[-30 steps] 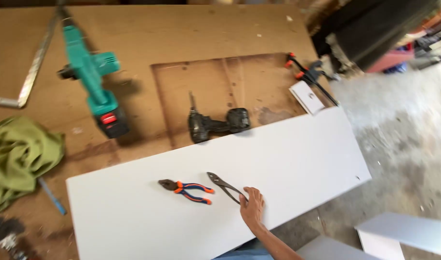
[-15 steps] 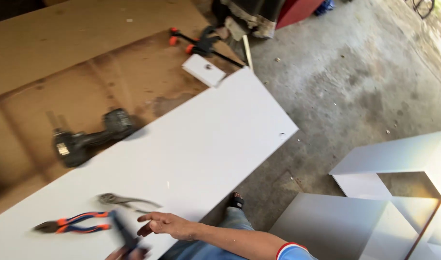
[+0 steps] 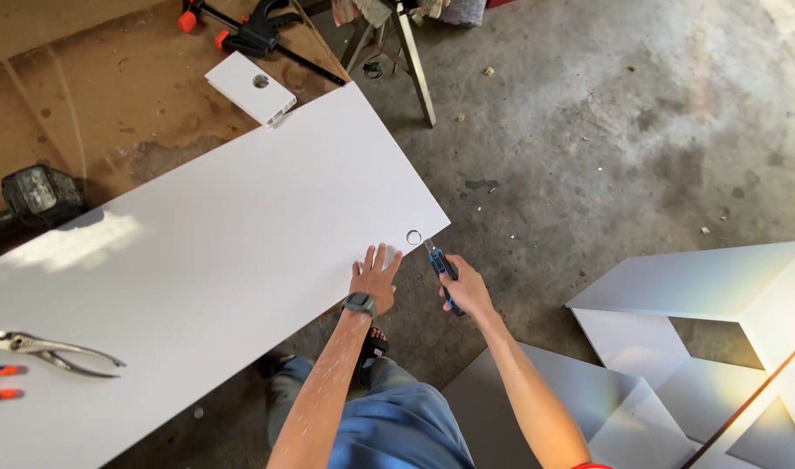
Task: The person is preparing white laminated panels by drilling holes, using clamps, and cleaning up edges with various hand tools in a workshop environment.
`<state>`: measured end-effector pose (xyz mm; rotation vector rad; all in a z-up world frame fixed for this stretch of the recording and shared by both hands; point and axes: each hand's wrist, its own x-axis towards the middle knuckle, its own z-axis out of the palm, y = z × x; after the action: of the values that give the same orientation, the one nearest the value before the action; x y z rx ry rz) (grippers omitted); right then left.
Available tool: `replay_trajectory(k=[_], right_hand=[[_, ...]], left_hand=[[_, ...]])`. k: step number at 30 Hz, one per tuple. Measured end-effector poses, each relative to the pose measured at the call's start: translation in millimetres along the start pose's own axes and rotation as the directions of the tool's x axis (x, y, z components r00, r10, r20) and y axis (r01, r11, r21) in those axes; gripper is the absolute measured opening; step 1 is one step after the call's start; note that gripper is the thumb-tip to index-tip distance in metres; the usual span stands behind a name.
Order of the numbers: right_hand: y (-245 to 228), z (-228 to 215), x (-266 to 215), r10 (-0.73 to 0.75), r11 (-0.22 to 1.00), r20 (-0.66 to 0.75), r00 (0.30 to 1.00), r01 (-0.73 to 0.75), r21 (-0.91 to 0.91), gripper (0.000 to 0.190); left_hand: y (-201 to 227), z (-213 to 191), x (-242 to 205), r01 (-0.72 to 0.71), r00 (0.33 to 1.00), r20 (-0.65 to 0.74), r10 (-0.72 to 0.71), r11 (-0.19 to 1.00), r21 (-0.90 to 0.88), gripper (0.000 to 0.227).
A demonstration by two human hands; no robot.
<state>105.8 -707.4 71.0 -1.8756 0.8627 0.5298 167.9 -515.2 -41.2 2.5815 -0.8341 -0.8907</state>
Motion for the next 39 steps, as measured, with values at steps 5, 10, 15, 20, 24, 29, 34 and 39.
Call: replay_trajectory(k=[5, 10, 15, 20, 24, 29, 34, 39], right_hand=[[8, -8, 31, -0.044, 0.989, 0.041, 0.998, 0.049, -0.136, 0.046], [-9, -8, 37, -0.003, 0.950, 0.045, 0.999, 0.016, -0.312, 0.034], [-35, 6, 41, 0.087, 0.895, 0.067, 0.994, -0.048, -0.444, 0.026], [-8, 22, 54, 0.007, 0.968, 0.069, 0.998, 0.011, -0.252, 0.028], [22, 3, 36, 0.075, 0.996, 0.107, 0.991, -0.079, 0.030, 0.045], [107, 12, 86, -0.186, 0.981, 0.081, 0.979, 0.181, 0.067, 0.064], [55, -5, 61, -0.041, 0.946, 0.240, 0.970, -0.040, 0.322, 0.056], [23, 14, 68, 0.116, 0.967, 0.223, 0.968, -0.161, 0.198, 0.049]], left_hand=[[10, 18, 17, 0.082, 0.996, 0.014, -0.089, 0.956, 0.282, 0.084], [26, -4, 8, 0.125, 0.987, 0.062, -0.147, 0.953, 0.275, 0.087], [19, 15, 17, 0.162, 0.987, -0.021, -0.161, 0.968, 0.194, 0.081], [27, 2, 20, 0.150, 0.984, -0.123, -0.132, 0.977, 0.154, 0.078], [32, -23, 33, 0.185, 0.981, -0.068, -0.184, 0.983, 0.005, 0.078], [32, -21, 76, 0.118, 0.986, -0.114, -0.123, 0.992, -0.044, 0.066], [35, -23, 92, 0.079, 0.984, -0.152, -0.088, 0.995, -0.060, 0.040], [38, -24, 99, 0.069, 0.973, -0.206, -0.102, 0.985, -0.160, 0.025]])
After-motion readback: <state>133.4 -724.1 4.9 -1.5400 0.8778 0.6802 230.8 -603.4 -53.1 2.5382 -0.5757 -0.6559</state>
